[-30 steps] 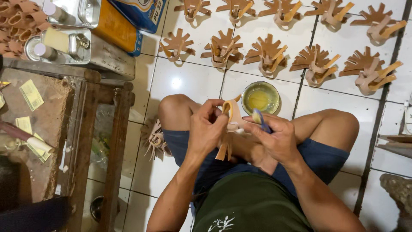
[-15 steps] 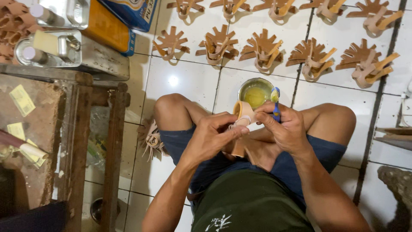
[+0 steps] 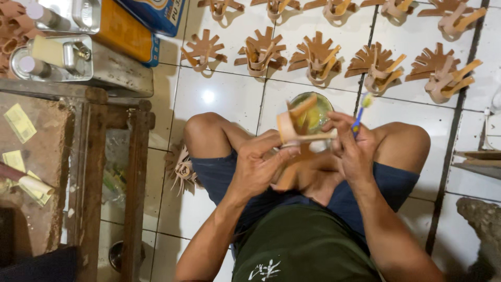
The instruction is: The person sits cross-legged on the floor and uses a toothbrush to spread glue from a small bowl onto cut leather pieces, coating the surfaces of each piece. They work through the pieces one at a time and place the coated pieces back on the floor with the others.
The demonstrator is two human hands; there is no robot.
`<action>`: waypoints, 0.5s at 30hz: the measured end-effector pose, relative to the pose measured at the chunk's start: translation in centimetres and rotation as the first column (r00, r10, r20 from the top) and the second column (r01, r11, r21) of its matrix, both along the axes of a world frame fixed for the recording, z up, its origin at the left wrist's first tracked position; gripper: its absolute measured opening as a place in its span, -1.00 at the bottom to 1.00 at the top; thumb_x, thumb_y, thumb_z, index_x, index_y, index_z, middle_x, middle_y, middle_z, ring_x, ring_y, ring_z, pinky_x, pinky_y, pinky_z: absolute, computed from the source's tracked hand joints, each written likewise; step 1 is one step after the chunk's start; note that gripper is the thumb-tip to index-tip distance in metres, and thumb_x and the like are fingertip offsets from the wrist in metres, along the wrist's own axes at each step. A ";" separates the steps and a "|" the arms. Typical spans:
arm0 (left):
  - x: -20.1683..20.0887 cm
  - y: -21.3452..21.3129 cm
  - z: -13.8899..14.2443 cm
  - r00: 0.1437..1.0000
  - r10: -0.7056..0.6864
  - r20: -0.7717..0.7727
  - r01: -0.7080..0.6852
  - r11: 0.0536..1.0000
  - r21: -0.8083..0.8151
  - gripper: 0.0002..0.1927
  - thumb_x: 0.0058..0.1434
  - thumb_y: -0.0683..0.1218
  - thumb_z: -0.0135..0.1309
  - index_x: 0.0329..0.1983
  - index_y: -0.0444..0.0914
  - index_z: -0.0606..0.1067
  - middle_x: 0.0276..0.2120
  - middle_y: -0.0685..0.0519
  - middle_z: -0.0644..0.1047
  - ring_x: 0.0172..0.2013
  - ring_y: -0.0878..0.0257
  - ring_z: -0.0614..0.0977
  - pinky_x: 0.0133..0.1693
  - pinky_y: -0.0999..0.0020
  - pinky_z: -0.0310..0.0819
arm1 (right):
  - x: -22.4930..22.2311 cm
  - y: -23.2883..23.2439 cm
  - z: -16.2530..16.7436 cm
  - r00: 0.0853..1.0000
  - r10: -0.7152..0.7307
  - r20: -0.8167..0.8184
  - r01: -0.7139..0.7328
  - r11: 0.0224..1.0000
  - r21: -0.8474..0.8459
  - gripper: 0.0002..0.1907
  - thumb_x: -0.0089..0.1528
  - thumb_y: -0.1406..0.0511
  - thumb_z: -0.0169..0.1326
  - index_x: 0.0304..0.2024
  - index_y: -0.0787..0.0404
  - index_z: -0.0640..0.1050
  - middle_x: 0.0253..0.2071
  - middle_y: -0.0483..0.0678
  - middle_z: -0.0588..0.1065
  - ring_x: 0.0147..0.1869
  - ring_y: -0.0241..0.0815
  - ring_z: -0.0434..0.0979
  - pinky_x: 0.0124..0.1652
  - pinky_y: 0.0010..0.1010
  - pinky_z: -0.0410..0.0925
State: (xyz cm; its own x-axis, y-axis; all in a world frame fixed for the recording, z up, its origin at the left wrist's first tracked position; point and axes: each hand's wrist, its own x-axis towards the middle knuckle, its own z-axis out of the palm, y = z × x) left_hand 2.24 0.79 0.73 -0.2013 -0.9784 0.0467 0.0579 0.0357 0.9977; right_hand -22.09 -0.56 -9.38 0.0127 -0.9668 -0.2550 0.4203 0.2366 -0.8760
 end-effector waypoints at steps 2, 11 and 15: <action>-0.4 0.2 -0.8 1.000 -0.004 -0.027 0.003 0.999 -0.043 -0.81 0.34 -0.17 0.18 -0.03 -0.34 0.62 0.06 -0.10 0.64 0.02 0.20 0.65 0.11 0.30 0.51 | -0.4 0.0 -1.7 0.999 0.007 0.043 -0.011 0.996 0.092 -0.66 0.42 0.24 0.03 0.10 0.40 0.52 -0.19 -0.07 0.57 -0.28 -0.39 0.54 -0.29 -0.59 0.40; -1.3 1.5 -2.6 0.974 -0.223 0.046 0.228 0.952 -0.203 -0.59 0.24 -0.33 0.04 0.17 -0.34 0.54 0.21 -0.08 0.57 0.38 0.01 0.46 0.51 -0.03 0.07 | -2.9 0.4 0.6 0.886 0.126 0.446 -0.074 0.989 -0.131 -0.58 0.31 0.28 0.21 0.09 0.52 0.55 -0.27 0.01 0.57 -0.37 -0.37 0.50 -0.42 -0.62 0.32; -1.0 1.9 -3.0 0.996 -0.003 -0.091 -0.019 0.969 -0.245 -0.71 0.33 -0.37 -0.01 0.07 -0.33 0.56 0.12 -0.07 0.60 0.34 -0.01 0.49 0.39 0.05 0.35 | -1.3 0.5 3.2 0.994 -0.093 -0.065 0.088 0.993 -0.078 -0.88 0.25 0.49 0.23 -0.16 0.37 0.60 -0.33 -0.05 0.55 -0.45 -0.39 0.42 -0.47 -0.60 0.24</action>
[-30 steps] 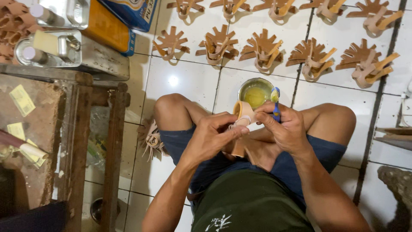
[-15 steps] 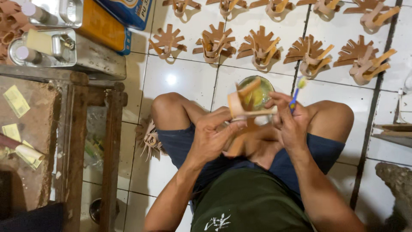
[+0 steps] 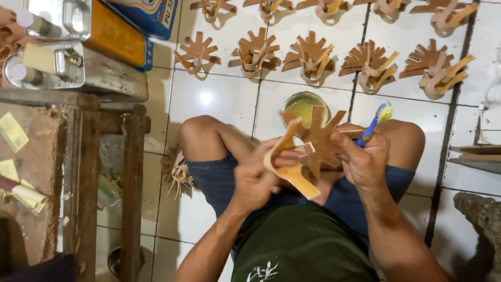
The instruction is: The person sits cross-legged on the floor and uses a toothbrush to spread glue from a small bowl onto cut leather pieces, coating the surfaces of each piece. They work through the pieces one at a time and place the coated pieces back on the floor with the others.
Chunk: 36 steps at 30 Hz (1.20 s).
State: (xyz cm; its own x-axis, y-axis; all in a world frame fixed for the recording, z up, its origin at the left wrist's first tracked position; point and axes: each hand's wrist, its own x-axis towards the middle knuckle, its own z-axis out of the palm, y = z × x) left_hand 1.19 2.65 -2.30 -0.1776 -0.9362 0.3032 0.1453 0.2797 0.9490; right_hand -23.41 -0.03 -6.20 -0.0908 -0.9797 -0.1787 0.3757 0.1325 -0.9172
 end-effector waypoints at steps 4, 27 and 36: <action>-0.1 -0.2 0.1 0.951 0.226 -0.212 -0.162 0.946 0.280 -0.74 0.32 -0.34 -0.02 0.05 -0.31 0.46 0.02 -0.03 0.57 0.08 0.17 0.62 0.15 0.28 0.54 | 1.0 -0.2 1.3 0.997 0.000 0.073 0.005 0.998 -0.062 -0.90 0.27 0.51 0.25 -0.16 0.38 0.61 -0.35 -0.07 0.52 -0.48 -0.43 0.31 -0.48 -0.62 0.16; -0.3 -0.5 1.8 0.952 -0.020 -0.304 0.215 0.753 0.622 -0.60 0.35 -0.07 0.17 0.13 -0.46 0.54 -0.43 0.07 0.58 -0.45 0.41 0.58 -0.41 0.53 0.46 | 3.3 -0.6 4.3 0.936 0.341 -0.091 -0.346 0.937 -0.054 -0.88 0.32 0.44 0.11 -0.14 0.42 0.58 -0.27 -0.10 0.50 -0.29 -0.45 0.40 -0.28 -0.61 0.26; -1.2 -0.3 1.4 0.968 -0.046 -0.247 0.180 0.813 0.554 -0.65 0.41 -0.04 0.11 0.11 -0.37 0.55 -0.42 0.12 0.59 -0.42 0.45 0.57 -0.40 0.57 0.45 | 4.9 -0.8 6.3 0.759 0.052 -0.649 -0.351 0.873 -0.340 -0.78 0.16 0.45 0.33 -0.36 0.31 0.48 -0.42 -0.11 0.45 -0.39 -0.37 0.41 -0.36 -0.55 0.28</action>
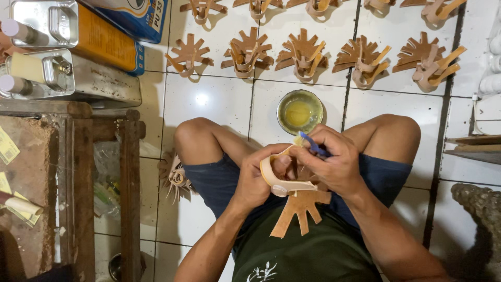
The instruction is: The person sits cross-legged on the floor and uses a toothbrush to spread glue from a small bowl onto cut leather pieces, coating the surfaces of each piece. They work through the pieces one at a time and place the coated pieces back on the floor with the others.
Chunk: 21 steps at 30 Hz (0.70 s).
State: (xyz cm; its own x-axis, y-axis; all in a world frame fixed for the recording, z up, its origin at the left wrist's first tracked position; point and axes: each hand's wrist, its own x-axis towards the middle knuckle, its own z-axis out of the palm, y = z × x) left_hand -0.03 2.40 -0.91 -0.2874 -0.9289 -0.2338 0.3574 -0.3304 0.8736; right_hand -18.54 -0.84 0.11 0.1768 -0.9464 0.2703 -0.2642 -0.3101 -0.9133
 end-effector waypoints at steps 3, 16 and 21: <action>-0.2 -0.2 -0.3 1.000 0.000 0.025 0.000 1.000 -0.007 -0.74 0.37 -0.05 0.15 -0.04 -0.35 0.53 -0.40 0.13 0.58 -0.41 0.47 0.56 -0.39 0.57 0.45 | 0.4 0.4 -1.0 0.994 0.050 0.094 -0.059 0.994 0.089 -0.79 0.17 0.46 0.30 -0.34 0.28 0.47 -0.41 -0.15 0.39 -0.39 -0.41 0.32 -0.38 -0.57 0.22; 2.1 -0.9 0.4 0.993 -0.095 0.065 0.093 0.995 0.025 -0.81 0.41 -0.11 0.10 -0.21 -0.34 0.58 -0.59 0.15 0.49 -0.60 0.48 0.46 -0.56 0.55 0.30 | -1.8 1.2 -3.3 0.811 0.013 0.584 -0.361 0.797 0.484 -0.84 0.27 0.46 0.12 -0.14 0.44 0.64 -0.32 -0.03 0.59 -0.32 -0.33 0.55 -0.34 -0.61 0.34; 1.5 -0.8 0.4 0.978 -0.046 0.204 0.068 0.993 -0.099 -0.81 0.42 -0.12 0.08 -0.17 -0.37 0.59 -0.52 0.15 0.53 -0.53 0.49 0.47 -0.49 0.57 0.33 | -1.3 0.8 -0.9 0.978 0.123 0.166 -0.149 0.976 0.160 -0.86 0.21 0.45 0.14 -0.20 0.38 0.65 -0.36 -0.07 0.58 -0.37 -0.38 0.51 -0.35 -0.60 0.37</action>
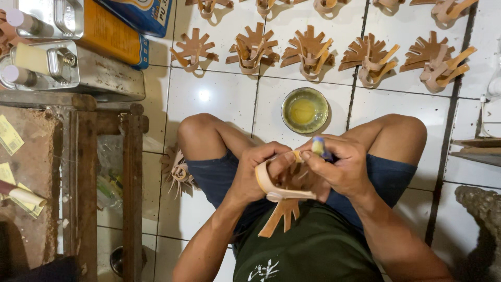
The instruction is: The person sits cross-legged on the floor and uses a toothbrush to spread glue from a small bowl onto cut leather pieces, coating the surfaces of each piece. They work through the pieces one at a time and place the coated pieces back on the floor with the others.
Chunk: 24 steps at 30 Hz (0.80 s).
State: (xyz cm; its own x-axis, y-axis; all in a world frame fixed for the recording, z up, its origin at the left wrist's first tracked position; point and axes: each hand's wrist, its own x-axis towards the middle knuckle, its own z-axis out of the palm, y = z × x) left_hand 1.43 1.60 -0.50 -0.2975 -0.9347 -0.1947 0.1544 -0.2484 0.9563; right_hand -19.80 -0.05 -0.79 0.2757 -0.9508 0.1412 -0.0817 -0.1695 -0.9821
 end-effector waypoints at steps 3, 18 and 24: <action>-0.6 0.2 0.2 0.994 0.064 0.084 -0.056 0.994 -0.094 -0.79 0.45 -0.11 0.06 -0.12 -0.37 0.59 -0.49 0.16 0.54 -0.48 0.49 0.48 -0.45 0.56 0.36 | 0.9 -0.1 0.8 0.979 -0.107 -0.172 0.069 0.975 -0.210 -0.87 0.16 0.47 0.15 -0.22 0.38 0.61 -0.33 -0.03 0.57 -0.34 -0.33 0.54 -0.33 -0.54 0.39; -1.7 -0.5 -0.4 0.996 0.046 0.080 -0.041 0.997 -0.063 -0.81 0.42 -0.14 0.03 -0.09 -0.38 0.56 -0.46 0.11 0.57 -0.45 0.44 0.56 -0.39 0.52 0.47 | 0.7 -0.2 -1.4 0.964 -0.177 -0.200 0.131 0.966 -0.224 -0.85 0.11 0.48 0.22 -0.27 0.34 0.54 -0.36 -0.07 0.51 -0.41 -0.35 0.44 -0.38 -0.54 0.31; -2.1 -0.9 -1.6 0.990 0.061 -0.126 -0.057 0.998 0.033 -0.83 0.34 -0.15 0.16 -0.15 -0.40 0.54 -0.35 0.12 0.62 -0.36 0.44 0.58 -0.31 0.53 0.52 | 1.2 1.2 -2.9 0.983 -0.145 0.115 0.114 0.964 0.240 -0.79 0.20 0.46 0.23 -0.13 0.34 0.53 -0.29 -0.18 0.51 -0.31 -0.46 0.44 -0.31 -0.61 0.35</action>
